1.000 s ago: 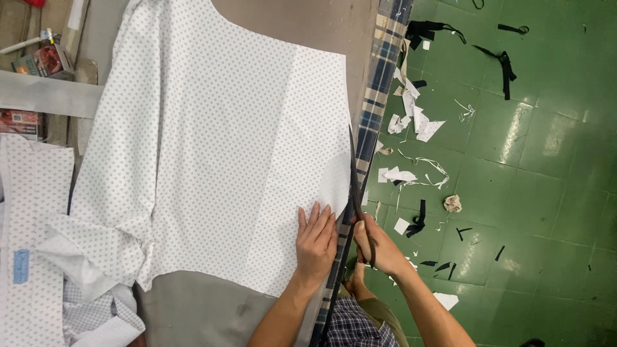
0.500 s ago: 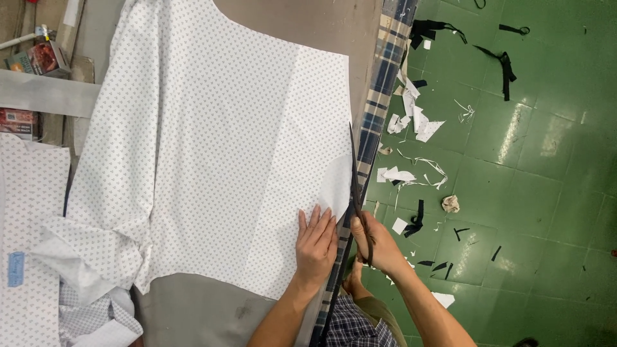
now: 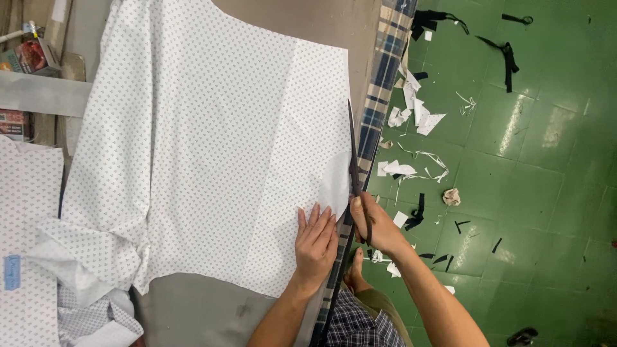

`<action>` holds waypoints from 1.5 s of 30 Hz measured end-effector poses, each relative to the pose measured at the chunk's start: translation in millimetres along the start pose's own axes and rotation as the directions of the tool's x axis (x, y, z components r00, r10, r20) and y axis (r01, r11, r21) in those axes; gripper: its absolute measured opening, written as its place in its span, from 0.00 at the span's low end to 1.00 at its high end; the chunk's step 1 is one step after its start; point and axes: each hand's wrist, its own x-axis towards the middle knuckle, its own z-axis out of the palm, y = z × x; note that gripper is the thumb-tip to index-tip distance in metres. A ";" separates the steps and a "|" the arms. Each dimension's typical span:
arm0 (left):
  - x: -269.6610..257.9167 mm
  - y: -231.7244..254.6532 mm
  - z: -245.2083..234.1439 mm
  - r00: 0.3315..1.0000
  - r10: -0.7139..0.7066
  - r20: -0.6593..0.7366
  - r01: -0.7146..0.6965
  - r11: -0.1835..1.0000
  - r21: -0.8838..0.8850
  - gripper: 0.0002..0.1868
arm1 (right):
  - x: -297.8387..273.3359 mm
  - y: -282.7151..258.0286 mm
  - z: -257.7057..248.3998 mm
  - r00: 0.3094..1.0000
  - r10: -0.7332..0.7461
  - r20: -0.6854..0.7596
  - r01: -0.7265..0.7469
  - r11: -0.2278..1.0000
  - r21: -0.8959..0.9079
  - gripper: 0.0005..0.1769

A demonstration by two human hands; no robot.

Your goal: The person uses large shears to cut a piece of white patterned fabric on a work table. After cutting, the person picks up a small fabric piece and irons it on a small ironing board.

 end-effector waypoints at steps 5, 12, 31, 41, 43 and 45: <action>1.6 3.1 4.1 0.995 -0.072 -0.073 0.072 0.997 0.003 0.14 | 11.1 28.5 4.4 0.983 -0.169 -0.067 0.171 0.985 0.018 0.34; -0.2 1.9 5.8 0.995 -0.098 -0.027 0.099 0.995 0.011 0.14 | 10.1 38.8 0.8 0.989 -0.147 0.002 0.147 0.987 0.069 0.35; 52.8 8.8 -21.3 0.996 -0.084 0.012 0.085 0.996 -0.030 0.12 | 25.8 19.4 -10.6 0.966 -0.256 -0.035 0.258 0.963 0.081 0.30; 302.2 -107.2 17.5 0.806 0.246 0.538 -0.482 0.801 0.355 0.28 | 23.3 -3.0 -26.9 0.986 -0.118 0.114 0.098 0.980 0.172 0.34; 306.7 -123.9 24.3 0.763 0.253 0.595 -0.534 0.766 0.359 0.29 | 27.3 -9.0 -25.3 0.983 -0.162 0.088 0.147 0.976 0.159 0.33; 302.3 -136.1 27.0 0.745 0.256 0.616 -0.524 0.796 0.303 0.31 | 29.4 -14.5 -23.0 0.998 -0.014 0.061 0.009 0.996 0.089 0.33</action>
